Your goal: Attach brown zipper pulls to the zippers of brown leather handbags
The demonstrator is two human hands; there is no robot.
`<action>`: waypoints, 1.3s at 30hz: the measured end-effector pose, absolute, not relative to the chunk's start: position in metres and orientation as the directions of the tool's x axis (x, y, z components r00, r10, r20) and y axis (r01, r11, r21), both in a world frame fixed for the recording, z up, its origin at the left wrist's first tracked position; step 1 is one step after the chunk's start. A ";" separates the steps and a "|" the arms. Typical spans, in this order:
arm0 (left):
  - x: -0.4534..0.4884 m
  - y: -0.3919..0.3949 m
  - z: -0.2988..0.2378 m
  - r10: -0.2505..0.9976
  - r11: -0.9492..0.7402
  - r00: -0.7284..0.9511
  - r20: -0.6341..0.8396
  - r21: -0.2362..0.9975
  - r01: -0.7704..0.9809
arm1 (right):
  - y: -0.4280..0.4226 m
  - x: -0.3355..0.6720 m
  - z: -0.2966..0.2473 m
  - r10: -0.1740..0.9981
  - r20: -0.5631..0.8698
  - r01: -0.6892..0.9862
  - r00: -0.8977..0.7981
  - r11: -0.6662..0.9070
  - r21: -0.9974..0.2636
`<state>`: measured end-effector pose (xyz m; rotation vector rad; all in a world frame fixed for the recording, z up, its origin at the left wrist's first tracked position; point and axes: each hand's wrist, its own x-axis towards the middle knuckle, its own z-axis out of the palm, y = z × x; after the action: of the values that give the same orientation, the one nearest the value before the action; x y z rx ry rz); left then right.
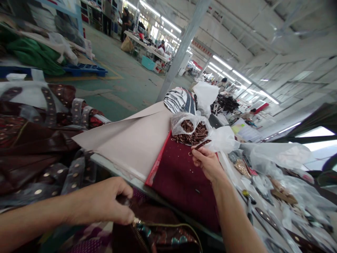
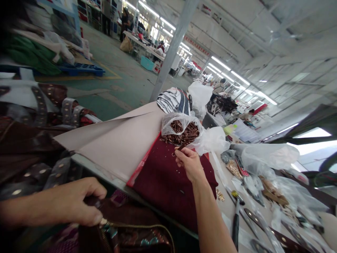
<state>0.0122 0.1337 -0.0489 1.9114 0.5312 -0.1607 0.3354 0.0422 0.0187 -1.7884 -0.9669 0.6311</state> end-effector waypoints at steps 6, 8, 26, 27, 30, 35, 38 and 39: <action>0.017 0.138 -0.024 0.182 -0.293 0.923 -0.339 0.877 0.380 | -0.008 0.235 0.017 0.922 -0.037 0.106 0.386 -0.085 -0.991; 0.017 0.136 -0.023 0.140 -0.248 0.940 -0.310 0.908 0.337 | -0.020 0.213 0.011 0.935 0.064 0.226 0.348 -0.017 -0.974; 0.021 0.125 -0.026 0.174 -0.192 0.943 -0.283 0.930 0.314 | -0.049 0.177 0.028 0.861 0.195 0.787 -0.469 0.508 -0.350; 0.021 0.125 -0.025 0.176 -0.198 0.942 -0.284 0.928 0.317 | -0.049 0.177 0.028 0.860 0.198 0.791 -0.471 0.511 -0.336; 0.023 0.125 -0.026 0.170 -0.194 0.944 -0.283 0.929 0.314 | -0.050 0.180 0.025 0.857 0.214 0.786 -0.468 0.515 -0.343; 0.020 0.129 -0.027 0.160 -0.187 0.964 -0.212 0.953 0.241 | -0.063 0.194 0.027 0.863 0.222 0.797 -0.453 0.504 -0.334; 0.020 0.131 -0.013 0.178 -0.247 0.971 -0.162 0.948 0.203 | -0.069 0.209 0.037 0.883 0.241 0.825 -0.402 0.464 -0.322; 0.022 0.133 -0.006 0.200 -0.303 0.968 -0.149 0.931 0.205 | -0.068 0.216 0.041 0.887 0.254 0.834 -0.386 0.453 -0.315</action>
<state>0.0225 0.1326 -0.0060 1.8892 0.2937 -0.0056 0.2156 -0.0685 0.0408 -1.4535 -2.3253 0.1895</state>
